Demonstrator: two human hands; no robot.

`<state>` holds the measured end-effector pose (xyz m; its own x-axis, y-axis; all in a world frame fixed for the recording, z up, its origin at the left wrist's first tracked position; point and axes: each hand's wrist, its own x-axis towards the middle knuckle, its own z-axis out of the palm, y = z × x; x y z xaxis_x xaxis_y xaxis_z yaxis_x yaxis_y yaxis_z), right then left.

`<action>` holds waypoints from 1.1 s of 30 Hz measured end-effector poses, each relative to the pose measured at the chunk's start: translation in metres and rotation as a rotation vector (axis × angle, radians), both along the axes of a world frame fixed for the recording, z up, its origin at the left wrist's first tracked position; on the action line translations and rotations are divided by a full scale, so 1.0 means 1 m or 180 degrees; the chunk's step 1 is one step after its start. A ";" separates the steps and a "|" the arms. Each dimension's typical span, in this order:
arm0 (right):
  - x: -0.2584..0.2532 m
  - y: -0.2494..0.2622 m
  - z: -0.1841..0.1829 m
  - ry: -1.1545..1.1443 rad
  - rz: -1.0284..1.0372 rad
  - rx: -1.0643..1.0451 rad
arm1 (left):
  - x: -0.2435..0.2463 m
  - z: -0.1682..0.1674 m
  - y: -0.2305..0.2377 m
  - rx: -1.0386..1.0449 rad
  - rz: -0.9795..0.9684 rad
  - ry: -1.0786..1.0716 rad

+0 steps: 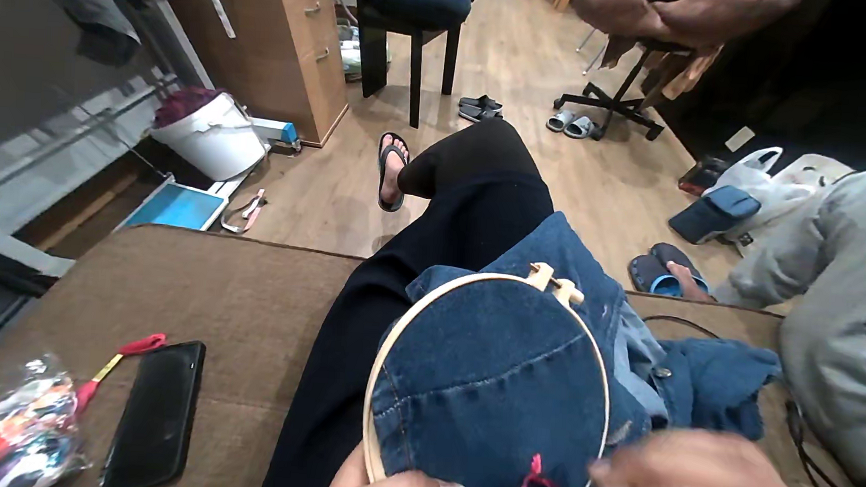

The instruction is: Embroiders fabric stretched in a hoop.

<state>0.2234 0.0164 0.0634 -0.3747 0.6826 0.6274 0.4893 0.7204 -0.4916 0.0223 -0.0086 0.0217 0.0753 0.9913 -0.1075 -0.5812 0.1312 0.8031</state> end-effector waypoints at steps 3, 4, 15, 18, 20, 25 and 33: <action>0.003 0.008 -0.002 -0.0292 -0.0102 -0.0389 | 0.000 -0.002 0.000 0.0089 -0.0068 -0.0050; 0.000 0.007 -0.005 -0.0453 -0.0133 -0.0358 | 0.000 -0.004 0.000 0.0142 -0.0086 -0.0076; -0.022 0.001 -0.011 -0.0392 -0.0356 -0.0401 | 0.001 -0.003 -0.002 0.0263 -0.0024 -0.0044; -0.020 0.004 -0.008 -0.0213 -0.0181 -0.0745 | 0.002 -0.004 -0.002 0.0286 -0.0020 -0.0044; -0.019 0.009 -0.006 -0.0157 -0.0117 -0.0933 | 0.003 -0.004 -0.002 0.0334 -0.0026 -0.0005; -0.014 0.019 -0.007 0.0045 0.0096 -0.1229 | 0.003 -0.002 -0.002 0.0199 0.0006 0.0030; -0.022 0.003 -0.020 -0.0766 0.0050 0.0724 | -0.002 -0.004 -0.004 0.0236 -0.0101 0.0188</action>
<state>0.2010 0.0196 0.0433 -0.5401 0.5282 0.6552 0.5598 0.8068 -0.1890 0.0203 -0.0130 0.0178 0.1026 0.9939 -0.0393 -0.5290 0.0880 0.8440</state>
